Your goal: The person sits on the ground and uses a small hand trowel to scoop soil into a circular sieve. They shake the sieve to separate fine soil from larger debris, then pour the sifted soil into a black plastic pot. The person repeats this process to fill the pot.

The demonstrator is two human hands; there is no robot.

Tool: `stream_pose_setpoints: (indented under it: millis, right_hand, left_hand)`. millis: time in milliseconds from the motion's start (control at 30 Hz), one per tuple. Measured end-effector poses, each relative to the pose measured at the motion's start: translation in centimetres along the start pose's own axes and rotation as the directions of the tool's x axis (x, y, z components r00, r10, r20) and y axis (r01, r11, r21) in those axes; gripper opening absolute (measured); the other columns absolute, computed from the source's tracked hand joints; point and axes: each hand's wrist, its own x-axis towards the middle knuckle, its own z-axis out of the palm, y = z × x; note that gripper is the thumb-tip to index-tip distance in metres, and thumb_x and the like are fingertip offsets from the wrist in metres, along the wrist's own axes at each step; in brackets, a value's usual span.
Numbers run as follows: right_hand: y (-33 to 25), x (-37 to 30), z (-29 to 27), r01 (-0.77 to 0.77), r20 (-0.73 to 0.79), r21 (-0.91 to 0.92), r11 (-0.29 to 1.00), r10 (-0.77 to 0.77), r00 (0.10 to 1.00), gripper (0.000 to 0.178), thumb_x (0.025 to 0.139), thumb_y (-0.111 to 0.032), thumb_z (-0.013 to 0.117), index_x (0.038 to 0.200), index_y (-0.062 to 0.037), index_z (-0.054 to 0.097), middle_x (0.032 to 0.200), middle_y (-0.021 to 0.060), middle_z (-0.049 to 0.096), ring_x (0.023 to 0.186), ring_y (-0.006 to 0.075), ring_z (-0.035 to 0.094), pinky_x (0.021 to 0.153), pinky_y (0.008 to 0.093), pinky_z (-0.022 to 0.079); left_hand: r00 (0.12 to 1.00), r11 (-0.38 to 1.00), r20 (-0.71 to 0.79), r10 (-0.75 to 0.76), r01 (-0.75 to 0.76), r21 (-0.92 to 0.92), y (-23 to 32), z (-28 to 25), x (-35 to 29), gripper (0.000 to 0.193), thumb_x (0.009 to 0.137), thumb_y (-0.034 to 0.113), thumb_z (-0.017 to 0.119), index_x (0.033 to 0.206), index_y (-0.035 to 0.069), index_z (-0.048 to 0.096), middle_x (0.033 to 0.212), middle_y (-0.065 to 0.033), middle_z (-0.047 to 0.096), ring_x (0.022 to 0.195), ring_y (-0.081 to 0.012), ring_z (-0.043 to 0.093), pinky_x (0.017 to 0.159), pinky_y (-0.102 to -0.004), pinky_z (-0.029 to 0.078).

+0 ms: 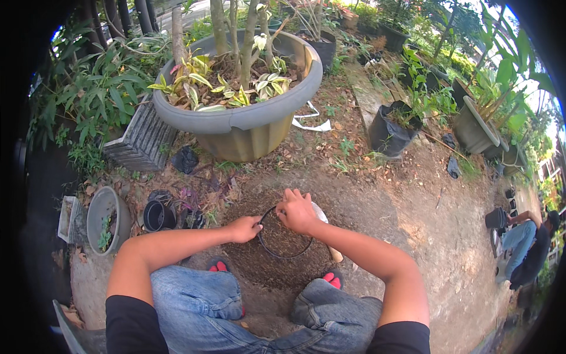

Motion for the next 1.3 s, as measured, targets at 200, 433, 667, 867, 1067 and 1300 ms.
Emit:
stream_pose_setpoints:
  millis: [200,433,667,867,1067,1300]
  right_hand:
    - [-1.1,-0.3,1.5,0.033,0.014,-0.126,0.991,-0.032,0.999,0.013,0.084,-0.024,0.072,0.096,-0.0216,0.076,0.109,0.0066,0.053,0.113,0.0273,0.052,0.092,0.0520,0.039]
    - [0.1,-0.2,1.7,-0.001,-0.015,-0.026,1.000,0.000,1.000,0.015,0.086,-0.026,0.071,0.099,-0.0221,0.075,0.108,0.0067,0.053,0.112,0.0277,0.052,0.088,0.0514,0.038]
    - [-0.7,-0.5,2.6,-0.062,0.012,0.028,0.998,0.061,0.998,0.013,0.086,-0.026,0.072,0.098,-0.0232,0.074,0.108,0.0066,0.053,0.111,0.0288,0.052,0.087,0.0519,0.038]
    - [-0.8,-0.6,2.0,-0.069,-0.083,0.132,0.989,0.080,0.993,0.011,0.087,-0.023,0.073,0.098,-0.0211,0.074,0.103,0.0065,0.054,0.107,0.0263,0.055,0.085,0.0469,0.041]
    - [1.2,-0.8,1.4,-0.037,-0.197,0.487,0.873,0.151,0.969,0.010,0.089,-0.018,0.074,0.099,-0.0158,0.073,0.099,0.0099,0.055,0.103,0.0299,0.059,0.084,0.0429,0.046]
    - [2.0,-1.8,-1.0,0.011,-0.157,0.351,0.936,0.047,0.986,0.016,0.086,-0.026,0.079,0.095,-0.0136,0.076,0.098,0.0071,0.058,0.098,0.0288,0.061,0.084,0.0429,0.049]
  left_hand:
    - [0.999,1.000,-0.026,0.020,-0.020,0.011,0.3,0.1,-0.1,0.031,0.101,0.026,0.053,0.126,0.008,0.059,0.094,-0.0211,0.069,0.091,-0.0407,0.066,0.084,-0.0498,0.050]
    - [1.000,1.000,0.008,-0.020,0.020,-0.008,0.4,-0.1,-0.3,0.036,0.100,0.026,0.052,0.127,0.003,0.058,0.107,-0.0283,0.068,0.105,-0.0470,0.064,0.093,-0.0535,0.050]
    - [1.000,1.000,0.007,-0.024,0.024,-0.018,1.2,-0.6,-0.7,0.033,0.101,0.025,0.051,0.129,0.009,0.059,0.107,-0.0257,0.069,0.105,-0.0455,0.065,0.094,-0.0525,0.049]
    - [1.000,1.000,0.012,-0.021,0.022,-0.008,0.4,-0.4,-0.5,0.034,0.101,0.026,0.052,0.129,0.008,0.058,0.107,-0.0261,0.069,0.105,-0.0457,0.065,0.093,-0.0527,0.050]
    - [1.000,1.000,0.013,-0.019,0.019,-0.002,0.7,-0.4,-0.3,0.035,0.101,0.026,0.052,0.129,0.007,0.058,0.109,-0.0264,0.069,0.106,-0.0460,0.065,0.094,-0.0525,0.049]
    - [0.999,0.999,0.030,-0.038,0.038,-0.005,0.3,-0.3,-0.3,0.035,0.101,0.026,0.052,0.130,0.007,0.058,0.111,-0.0263,0.069,0.108,-0.0451,0.064,0.095,-0.0519,0.049]
